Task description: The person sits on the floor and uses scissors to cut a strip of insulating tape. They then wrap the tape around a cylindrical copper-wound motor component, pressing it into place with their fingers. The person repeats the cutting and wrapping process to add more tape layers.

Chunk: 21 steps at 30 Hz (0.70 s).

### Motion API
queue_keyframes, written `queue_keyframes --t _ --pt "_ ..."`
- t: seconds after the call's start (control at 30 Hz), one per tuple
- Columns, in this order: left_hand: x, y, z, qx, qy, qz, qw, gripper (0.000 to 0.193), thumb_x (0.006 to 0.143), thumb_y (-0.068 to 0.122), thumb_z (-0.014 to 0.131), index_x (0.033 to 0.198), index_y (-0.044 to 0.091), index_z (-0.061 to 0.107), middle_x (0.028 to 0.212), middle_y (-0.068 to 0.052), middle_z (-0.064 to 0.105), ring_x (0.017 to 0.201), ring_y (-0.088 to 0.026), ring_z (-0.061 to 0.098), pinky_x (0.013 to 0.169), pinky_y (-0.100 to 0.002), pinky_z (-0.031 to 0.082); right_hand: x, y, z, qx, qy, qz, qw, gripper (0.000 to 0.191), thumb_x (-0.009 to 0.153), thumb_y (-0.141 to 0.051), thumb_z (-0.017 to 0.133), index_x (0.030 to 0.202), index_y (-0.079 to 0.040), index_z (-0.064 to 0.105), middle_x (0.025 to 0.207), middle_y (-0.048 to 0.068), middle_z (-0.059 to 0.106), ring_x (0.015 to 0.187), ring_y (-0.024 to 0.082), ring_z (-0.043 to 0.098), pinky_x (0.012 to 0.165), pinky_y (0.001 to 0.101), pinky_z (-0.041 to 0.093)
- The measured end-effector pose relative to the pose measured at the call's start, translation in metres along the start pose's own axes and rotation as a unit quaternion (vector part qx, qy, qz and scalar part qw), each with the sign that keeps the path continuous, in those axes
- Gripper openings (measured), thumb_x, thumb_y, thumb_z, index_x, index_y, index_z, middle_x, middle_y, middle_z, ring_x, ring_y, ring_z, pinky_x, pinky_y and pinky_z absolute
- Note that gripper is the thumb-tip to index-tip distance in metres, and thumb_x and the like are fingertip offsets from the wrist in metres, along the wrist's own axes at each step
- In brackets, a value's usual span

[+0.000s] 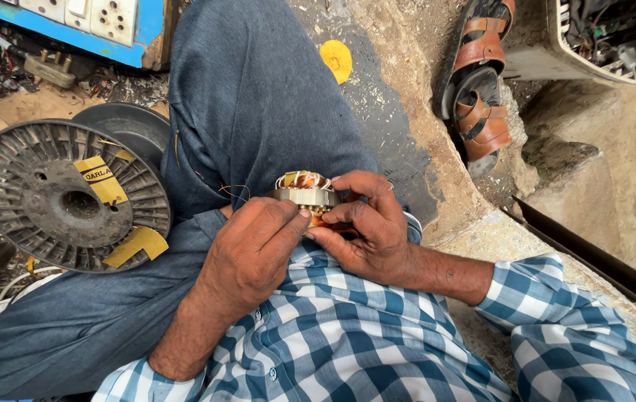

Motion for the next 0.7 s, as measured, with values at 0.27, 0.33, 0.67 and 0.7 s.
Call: queue_keyframes --t 0.27,0.33,0.67,0.7 --pt "-0.0049 -0.0059 -0.0015 -0.026 -0.043 -0.051 0.997 0.03 0.089 -0.003 0.07 0.119 0.004 0.071 0.108 -0.011 0.064 0.1 -0.023 0.065 0.084 -0.035 0.06 -0.0017 -0.0035 0.0009 -0.01 0.017 -0.009 1.0 0.033 0.085 -0.023 0.092 0.1 -0.007 0.067 0.139 0.016 0.047 0.123 0.021 0.053 0.094 0.0309 0.054" --pt "-0.0046 -0.0062 -0.0029 -0.033 -0.041 -0.048 0.997 0.03 0.09 -0.002 0.07 0.118 0.005 0.071 0.108 -0.01 0.064 0.1 -0.022 0.065 0.085 -0.034 0.06 -0.0001 -0.0048 0.0007 -0.012 0.019 -0.016 1.0 0.031 0.086 -0.022 0.092 0.099 -0.006 0.068 0.141 0.015 0.047 0.125 0.022 0.052 0.095 0.0309 0.054" --pt "0.0002 -0.004 0.0001 -0.006 -0.03 -0.023 0.999 0.021 0.091 0.0 0.07 0.112 0.001 0.07 0.107 -0.011 0.064 0.099 -0.022 0.065 0.082 -0.037 0.058 -0.002 -0.0056 0.0042 0.008 0.016 0.017 1.0 0.021 0.09 -0.013 0.086 0.101 -0.004 0.07 0.141 0.015 0.048 0.125 0.02 0.055 0.095 0.0304 0.056" --pt "0.0009 -0.0034 0.0004 0.001 -0.023 -0.018 1.0 0.021 0.091 0.0 0.069 0.112 0.001 0.07 0.108 -0.011 0.064 0.099 -0.023 0.065 0.082 -0.037 0.058 -0.0026 -0.0037 0.0049 0.018 0.016 0.025 0.999 0.021 0.091 -0.012 0.085 0.103 -0.004 0.07 0.141 0.015 0.048 0.125 0.02 0.056 0.096 0.0299 0.057"
Point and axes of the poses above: each hand's wrist, its own x-axis towards the middle knuckle, its own z-axis out of the palm, y = z × x, the point moved 7 cm from there along x, towards the middle knuckle
